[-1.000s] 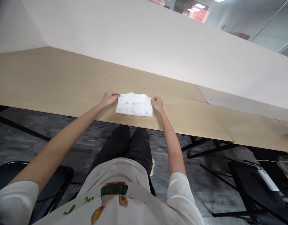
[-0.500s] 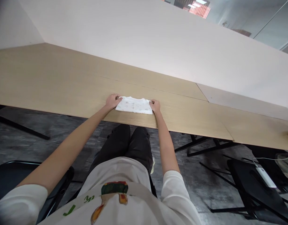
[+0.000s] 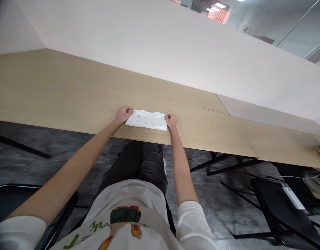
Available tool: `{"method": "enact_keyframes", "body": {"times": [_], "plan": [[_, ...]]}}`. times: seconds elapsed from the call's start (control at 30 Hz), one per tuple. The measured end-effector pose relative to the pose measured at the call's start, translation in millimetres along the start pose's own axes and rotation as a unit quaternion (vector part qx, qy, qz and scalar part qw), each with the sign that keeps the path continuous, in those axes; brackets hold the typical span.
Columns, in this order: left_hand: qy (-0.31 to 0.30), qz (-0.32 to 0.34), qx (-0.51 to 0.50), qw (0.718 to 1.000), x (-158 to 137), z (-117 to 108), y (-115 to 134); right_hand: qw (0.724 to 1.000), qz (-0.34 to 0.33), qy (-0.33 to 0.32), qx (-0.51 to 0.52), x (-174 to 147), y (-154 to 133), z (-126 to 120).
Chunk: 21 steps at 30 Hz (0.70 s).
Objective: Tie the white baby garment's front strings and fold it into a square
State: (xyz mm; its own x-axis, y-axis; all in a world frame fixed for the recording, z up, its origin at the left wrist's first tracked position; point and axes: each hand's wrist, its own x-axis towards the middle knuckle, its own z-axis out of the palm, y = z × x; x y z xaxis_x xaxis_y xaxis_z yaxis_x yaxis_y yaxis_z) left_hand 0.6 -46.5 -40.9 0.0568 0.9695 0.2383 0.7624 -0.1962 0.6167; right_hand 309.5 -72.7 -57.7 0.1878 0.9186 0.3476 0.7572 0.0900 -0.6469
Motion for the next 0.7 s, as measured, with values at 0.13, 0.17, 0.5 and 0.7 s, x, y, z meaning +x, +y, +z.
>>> {"method": "enact_keyframes", "body": {"times": [0.13, 0.17, 0.5, 0.7], "plan": [[-0.01, 0.035, 0.025, 0.999, -0.2, -0.1, -1.6, 1.0, 0.006, 0.009, 0.005, 1.3, 1.4, 3.1], [-0.012, 0.035, 0.026, 0.999, -0.4, -0.1, -2.1, 1.0, 0.007, 0.007, 0.004, 1.7, 1.3, 3.3], [-0.013, -0.007, -0.003, 1.0, -2.3, -3.6, 0.6, 0.997, -0.015, -0.03, -0.073, -1.2, -11.5, -5.7], [-0.013, -0.011, 0.0, 1.0, -4.0, -5.0, 1.3, 0.997, -0.008, -0.017, -0.069, -2.6, -14.2, -5.2]]}}
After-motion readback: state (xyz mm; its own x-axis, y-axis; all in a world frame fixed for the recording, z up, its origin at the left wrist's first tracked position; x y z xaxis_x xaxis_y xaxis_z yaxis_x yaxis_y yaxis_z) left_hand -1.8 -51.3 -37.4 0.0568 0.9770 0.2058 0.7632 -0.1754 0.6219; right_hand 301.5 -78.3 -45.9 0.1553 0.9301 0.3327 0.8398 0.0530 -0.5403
